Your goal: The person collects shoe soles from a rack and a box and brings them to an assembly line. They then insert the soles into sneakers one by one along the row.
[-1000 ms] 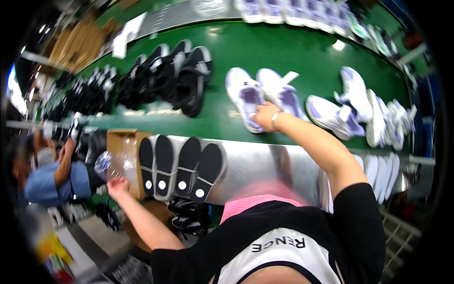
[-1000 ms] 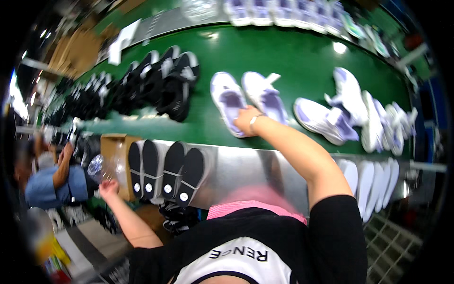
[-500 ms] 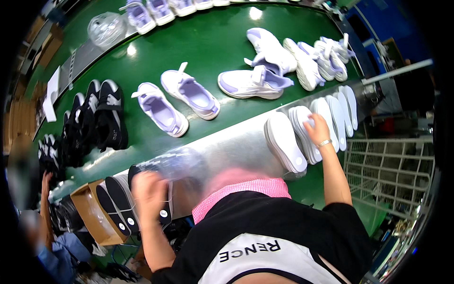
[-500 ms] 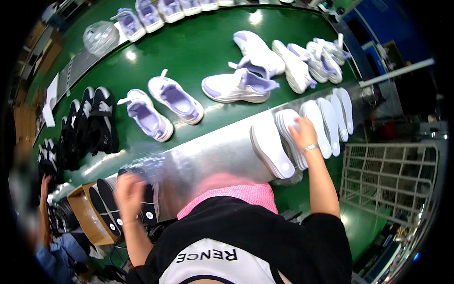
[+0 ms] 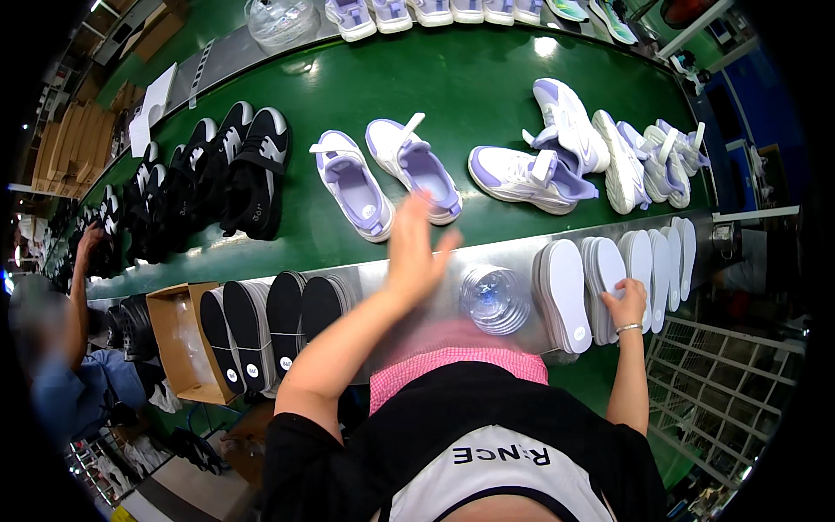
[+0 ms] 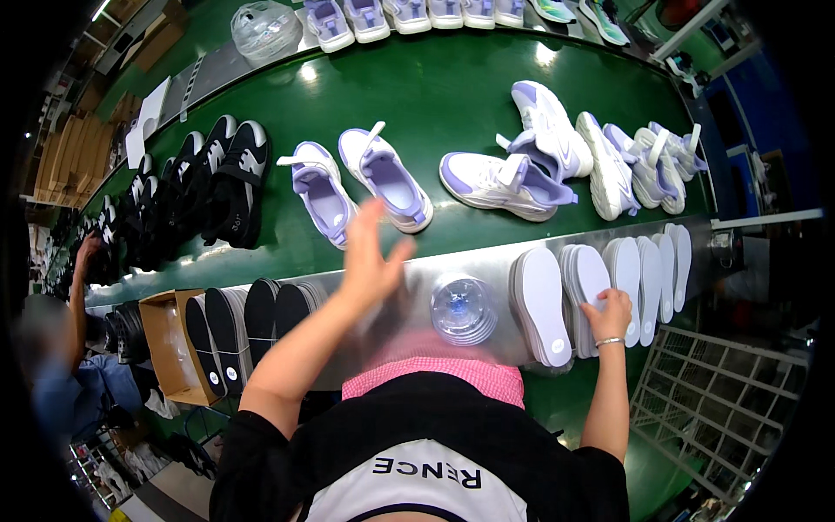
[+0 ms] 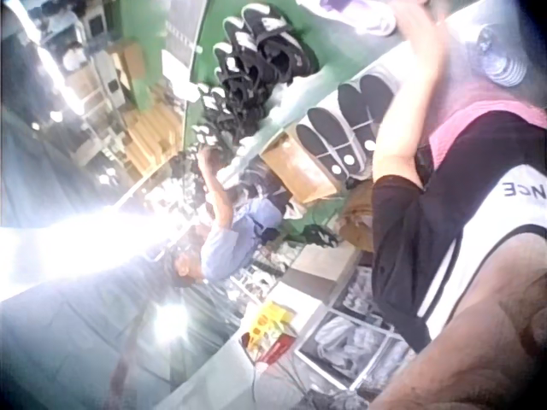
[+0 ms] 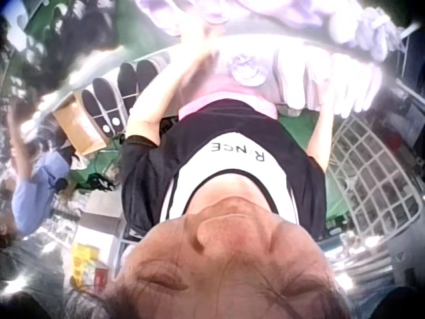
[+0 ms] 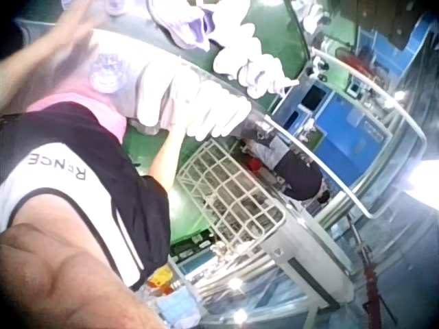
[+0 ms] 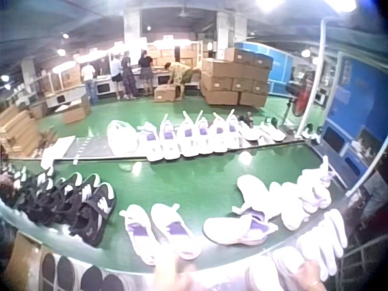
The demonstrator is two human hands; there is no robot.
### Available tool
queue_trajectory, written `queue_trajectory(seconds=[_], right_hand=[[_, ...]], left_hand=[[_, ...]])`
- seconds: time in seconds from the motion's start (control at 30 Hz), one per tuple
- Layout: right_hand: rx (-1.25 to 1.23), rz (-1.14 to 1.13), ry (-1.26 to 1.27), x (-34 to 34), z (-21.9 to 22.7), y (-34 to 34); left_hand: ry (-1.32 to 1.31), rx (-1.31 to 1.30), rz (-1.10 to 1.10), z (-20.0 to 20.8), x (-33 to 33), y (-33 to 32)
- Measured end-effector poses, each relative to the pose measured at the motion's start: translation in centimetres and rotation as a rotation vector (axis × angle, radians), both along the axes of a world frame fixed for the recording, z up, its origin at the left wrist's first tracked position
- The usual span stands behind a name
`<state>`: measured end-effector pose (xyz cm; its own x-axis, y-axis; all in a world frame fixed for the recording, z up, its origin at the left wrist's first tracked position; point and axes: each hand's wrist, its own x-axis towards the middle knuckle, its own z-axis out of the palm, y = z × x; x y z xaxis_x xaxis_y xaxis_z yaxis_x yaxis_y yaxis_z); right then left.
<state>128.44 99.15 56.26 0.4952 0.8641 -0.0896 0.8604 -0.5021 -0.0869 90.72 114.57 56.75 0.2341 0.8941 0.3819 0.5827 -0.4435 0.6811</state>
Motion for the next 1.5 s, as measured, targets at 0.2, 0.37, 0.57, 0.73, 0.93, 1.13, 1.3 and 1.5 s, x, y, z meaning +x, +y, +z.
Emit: queue_trajectory(seconds=[0.2, 0.37, 0.57, 0.73, 0.93, 1.13, 1.3, 1.5], right_hand=[[-0.126, 0.054, 0.147, 0.6, 0.3, 0.8], [-0.105, 0.006, 0.070, 0.6, -0.7, 0.2], [-0.107, -0.088, 0.208, 1.6, 1.4, 0.2], [-0.104, 0.034, 0.009, 0.7, 1.9, 0.7], [0.122, -0.166, 0.839, -3.5, 8.1, 6.1], [-0.469, 0.275, 1.059, -15.2, 7.8, 17.6], [-0.367, 0.833, 0.027, -23.3, 1.3, 22.5], [-0.400, 0.892, -0.150, -21.2, 5.6, 19.9]], left_hand=[[0.069, -0.291, 0.185, -3.1, -1.4, 12.0], [-0.146, -0.460, 0.296, -2.6, 0.6, 12.2], [-0.329, -0.612, 0.031, -2.8, 1.1, 10.8], [-0.142, -0.391, 0.282, -3.4, 2.0, 11.1], [-0.113, -0.399, 0.331, -2.7, 2.5, 10.3], [-0.069, -0.371, 0.337, -2.5, 2.8, 8.7], [-0.035, -0.375, 0.377, -3.1, 3.0, 8.9], [-0.078, -0.375, 0.462, -4.0, 3.0, 8.6]])
